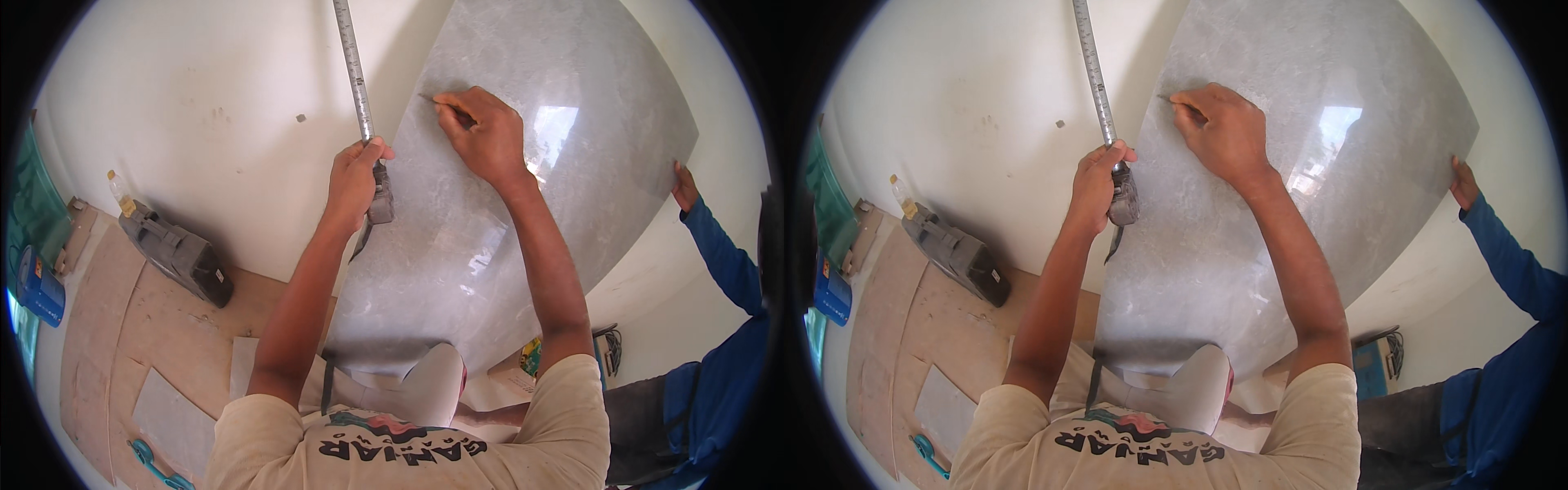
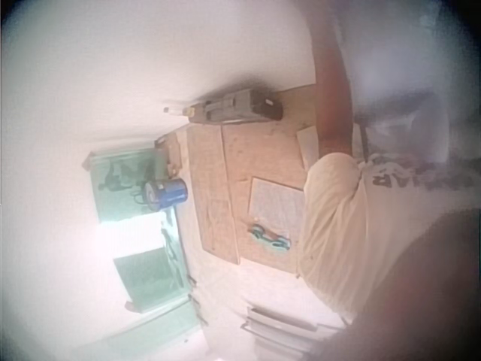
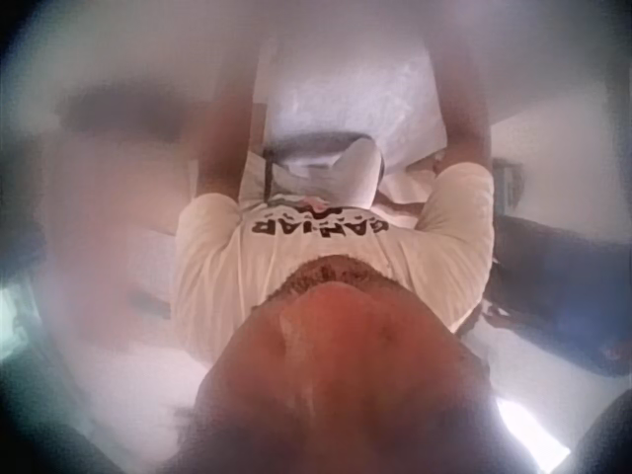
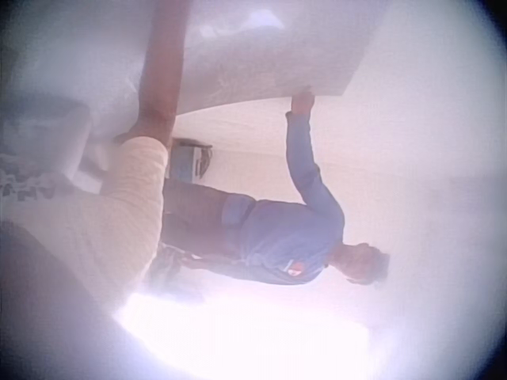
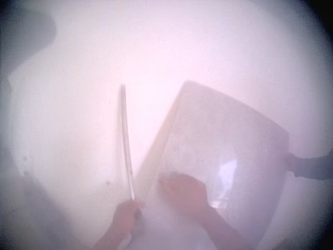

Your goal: The person measures a section of the floor with a tape measure and then marks a large ceramic tile with a pencil using a metal ruler as a guide. The person moves between the floor and a workbench area to perform these tasks.

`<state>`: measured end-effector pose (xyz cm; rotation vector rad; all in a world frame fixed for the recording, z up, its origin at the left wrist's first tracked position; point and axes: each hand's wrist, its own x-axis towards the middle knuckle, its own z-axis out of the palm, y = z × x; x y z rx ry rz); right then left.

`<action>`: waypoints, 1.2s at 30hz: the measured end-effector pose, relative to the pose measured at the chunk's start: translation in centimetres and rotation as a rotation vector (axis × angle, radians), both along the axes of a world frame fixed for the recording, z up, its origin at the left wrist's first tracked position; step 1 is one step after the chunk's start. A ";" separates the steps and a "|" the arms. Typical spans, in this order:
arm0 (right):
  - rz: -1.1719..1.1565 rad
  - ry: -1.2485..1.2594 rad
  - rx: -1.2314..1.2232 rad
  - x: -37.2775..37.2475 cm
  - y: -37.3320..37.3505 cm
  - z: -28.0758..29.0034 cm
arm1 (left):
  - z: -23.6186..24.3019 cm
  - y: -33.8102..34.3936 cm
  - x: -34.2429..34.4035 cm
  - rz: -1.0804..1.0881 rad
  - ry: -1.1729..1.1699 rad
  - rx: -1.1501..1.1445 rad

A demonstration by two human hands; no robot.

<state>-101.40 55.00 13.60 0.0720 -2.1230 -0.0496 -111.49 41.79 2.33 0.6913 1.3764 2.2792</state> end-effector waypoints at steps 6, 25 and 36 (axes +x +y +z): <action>0.027 -0.037 -0.008 0.0 0.2 0.2 | -0.3 0.1 0.8 -0.024 -0.022 0.041; 0.058 -0.119 -0.052 -0.2 0.1 0.5 | -2.1 1.2 0.8 -0.002 -0.010 0.160; 0.063 -0.115 0.063 0.3 0.6 0.3 | -2.5 1.9 1.8 0.152 0.053 0.198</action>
